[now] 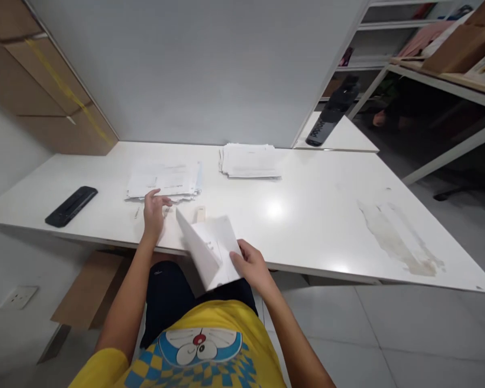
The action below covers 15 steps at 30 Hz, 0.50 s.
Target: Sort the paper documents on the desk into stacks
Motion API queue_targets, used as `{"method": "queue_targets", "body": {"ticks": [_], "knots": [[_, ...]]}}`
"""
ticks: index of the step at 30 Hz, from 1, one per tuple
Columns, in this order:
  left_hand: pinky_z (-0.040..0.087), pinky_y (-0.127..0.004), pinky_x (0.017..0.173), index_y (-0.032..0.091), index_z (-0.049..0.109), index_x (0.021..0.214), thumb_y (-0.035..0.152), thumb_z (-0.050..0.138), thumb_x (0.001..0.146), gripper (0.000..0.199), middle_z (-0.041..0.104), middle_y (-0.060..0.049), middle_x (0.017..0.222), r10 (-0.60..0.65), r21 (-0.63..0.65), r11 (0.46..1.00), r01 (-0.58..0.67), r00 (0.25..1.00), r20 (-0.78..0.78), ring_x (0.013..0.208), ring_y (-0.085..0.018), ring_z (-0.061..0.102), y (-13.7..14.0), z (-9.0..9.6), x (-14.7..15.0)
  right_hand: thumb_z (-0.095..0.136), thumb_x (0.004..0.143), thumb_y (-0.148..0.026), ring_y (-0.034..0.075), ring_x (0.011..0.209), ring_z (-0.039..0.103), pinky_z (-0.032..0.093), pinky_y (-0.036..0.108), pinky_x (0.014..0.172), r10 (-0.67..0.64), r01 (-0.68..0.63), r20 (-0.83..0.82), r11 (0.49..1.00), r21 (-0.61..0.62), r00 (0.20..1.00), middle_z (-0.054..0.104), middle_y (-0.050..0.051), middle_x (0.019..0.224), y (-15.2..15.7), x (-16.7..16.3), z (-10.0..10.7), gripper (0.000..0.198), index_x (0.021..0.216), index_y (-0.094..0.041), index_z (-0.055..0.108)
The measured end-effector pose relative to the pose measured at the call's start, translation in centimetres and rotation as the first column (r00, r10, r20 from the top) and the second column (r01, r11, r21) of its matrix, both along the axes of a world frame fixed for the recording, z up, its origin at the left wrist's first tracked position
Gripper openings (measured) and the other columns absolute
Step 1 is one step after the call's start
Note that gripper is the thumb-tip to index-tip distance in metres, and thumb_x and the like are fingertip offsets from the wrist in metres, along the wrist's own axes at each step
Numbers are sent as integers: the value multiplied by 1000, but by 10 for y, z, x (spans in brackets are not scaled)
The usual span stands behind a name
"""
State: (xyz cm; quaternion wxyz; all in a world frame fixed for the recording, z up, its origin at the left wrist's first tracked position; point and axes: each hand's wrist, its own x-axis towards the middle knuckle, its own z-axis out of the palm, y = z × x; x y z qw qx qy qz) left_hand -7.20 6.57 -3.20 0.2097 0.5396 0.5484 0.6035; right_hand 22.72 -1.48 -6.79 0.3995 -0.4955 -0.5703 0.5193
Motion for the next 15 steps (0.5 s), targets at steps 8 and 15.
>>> {"method": "queue_targets", "body": {"ticks": [8,15], "knots": [[50,-35,91,22,42,140,46,54,92,55,68,-8,112,-271,-139,961,240,916,-296,97,-20,65,-5,1,8,68,69,-38,30,86,69,54,39,70,-252,209,-85,916,-342,964,75,7,91,-67,18,-11,29,95,-24,70],[30,-47,117,24,57,134,48,61,87,52,54,-9,144,-548,-193,804,562,576,-606,140,-30,43,-25,6,22,73,65,-40,27,82,69,54,37,70,-345,247,-183,878,-410,921,75,7,92,-62,14,-3,34,93,-21,70]]}}
